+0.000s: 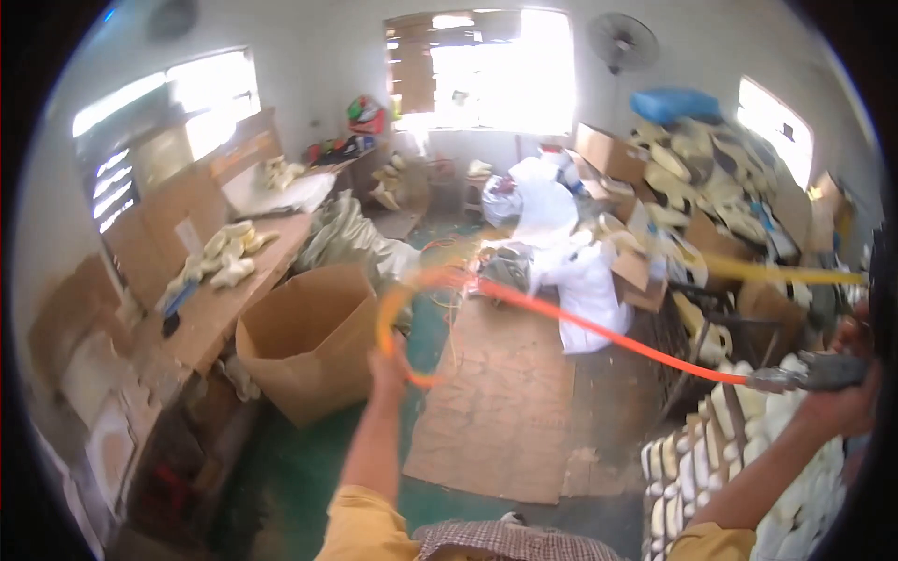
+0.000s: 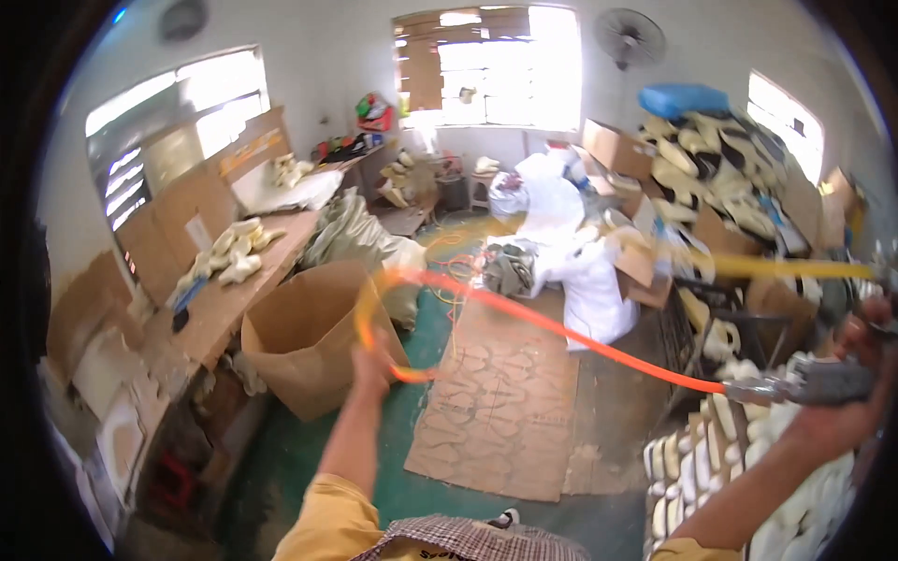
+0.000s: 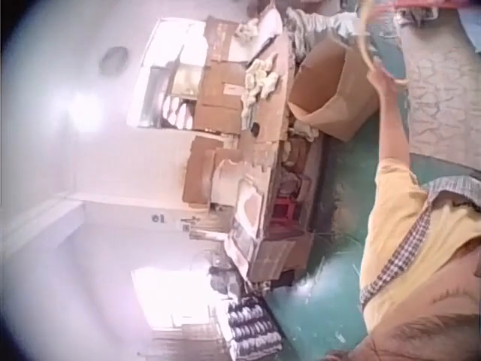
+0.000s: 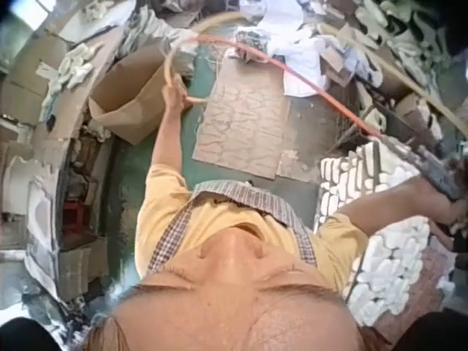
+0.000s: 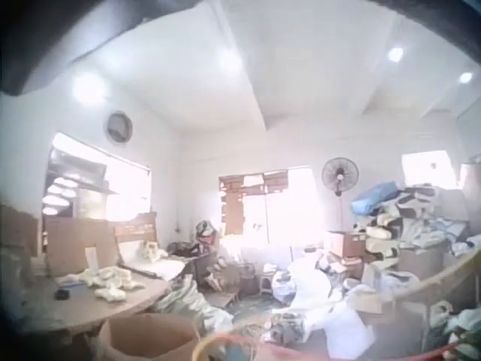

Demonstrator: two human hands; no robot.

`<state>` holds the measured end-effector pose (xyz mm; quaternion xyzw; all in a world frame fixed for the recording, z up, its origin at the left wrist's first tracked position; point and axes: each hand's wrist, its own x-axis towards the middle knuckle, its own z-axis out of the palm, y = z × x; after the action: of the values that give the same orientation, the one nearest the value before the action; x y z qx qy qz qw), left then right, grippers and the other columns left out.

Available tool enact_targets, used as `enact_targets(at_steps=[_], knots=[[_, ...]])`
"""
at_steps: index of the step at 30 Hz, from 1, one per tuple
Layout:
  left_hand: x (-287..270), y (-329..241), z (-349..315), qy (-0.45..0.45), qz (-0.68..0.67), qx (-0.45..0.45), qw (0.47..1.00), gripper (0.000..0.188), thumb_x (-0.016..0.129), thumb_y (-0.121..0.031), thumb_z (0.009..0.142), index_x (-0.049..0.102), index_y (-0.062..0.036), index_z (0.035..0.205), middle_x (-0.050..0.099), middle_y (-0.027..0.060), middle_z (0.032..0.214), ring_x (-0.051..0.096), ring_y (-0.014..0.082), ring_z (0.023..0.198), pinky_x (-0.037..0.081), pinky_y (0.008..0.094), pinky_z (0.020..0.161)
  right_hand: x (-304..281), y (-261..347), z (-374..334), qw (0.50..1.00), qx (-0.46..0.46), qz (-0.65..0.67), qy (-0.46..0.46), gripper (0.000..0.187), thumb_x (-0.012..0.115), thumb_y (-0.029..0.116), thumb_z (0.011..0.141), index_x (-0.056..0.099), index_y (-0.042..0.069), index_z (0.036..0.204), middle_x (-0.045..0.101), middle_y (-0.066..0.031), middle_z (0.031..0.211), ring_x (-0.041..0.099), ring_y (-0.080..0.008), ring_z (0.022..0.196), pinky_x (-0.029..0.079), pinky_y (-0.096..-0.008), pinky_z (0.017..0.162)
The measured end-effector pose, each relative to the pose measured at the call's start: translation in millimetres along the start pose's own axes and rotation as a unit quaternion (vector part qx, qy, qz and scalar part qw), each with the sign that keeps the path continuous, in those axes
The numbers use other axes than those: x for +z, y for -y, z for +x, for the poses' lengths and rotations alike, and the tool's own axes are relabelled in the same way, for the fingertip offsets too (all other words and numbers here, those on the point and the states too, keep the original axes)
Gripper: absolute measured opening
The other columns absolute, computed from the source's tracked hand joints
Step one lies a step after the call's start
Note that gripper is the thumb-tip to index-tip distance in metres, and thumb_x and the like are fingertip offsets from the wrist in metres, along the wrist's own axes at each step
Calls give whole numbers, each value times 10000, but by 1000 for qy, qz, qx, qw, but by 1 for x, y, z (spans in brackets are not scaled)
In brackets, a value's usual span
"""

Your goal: Applying a spray coating to foam bicycle seat pads and moving the trays to a drying rack.

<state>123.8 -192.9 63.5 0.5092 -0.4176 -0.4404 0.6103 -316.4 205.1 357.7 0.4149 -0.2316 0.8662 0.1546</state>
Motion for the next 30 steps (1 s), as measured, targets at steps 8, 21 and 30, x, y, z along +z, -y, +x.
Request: enact_targets(at_steps=[8, 21, 30], knots=[[14, -380, -103, 44, 153, 396, 904, 405, 519, -362, 913, 521, -75, 628, 425, -31, 523, 405, 96, 455, 355, 287, 445, -17, 25, -119, 925, 376, -36, 45, 386, 432, 372, 949, 585, 17, 942, 620, -89, 822, 624, -194, 740, 528, -328, 669], [44, 150, -232, 658, 242, 231, 675, 426, 536, -352, 899, 474, -147, 1267, 622, 148, 828, 586, 245, 519, 511, 426, 481, -134, 121, -113, 844, 444, -296, 53, 252, 582, 244, 901, 605, -6, 883, 625, -73, 781, 626, -163, 702, 546, -315, 660], [163, 160, -258, 720, 392, 99, 564, 331, 575, -338, 836, 642, -29, 935, 612, 185, 735, 613, 275, 707, 468, 404, 636, -193, 127, -69, 788, 418, -450, -49, 231, 572, 227, 908, 541, 2, 945, 606, -67, 771, 610, -144, 698, 530, -301, 658]])
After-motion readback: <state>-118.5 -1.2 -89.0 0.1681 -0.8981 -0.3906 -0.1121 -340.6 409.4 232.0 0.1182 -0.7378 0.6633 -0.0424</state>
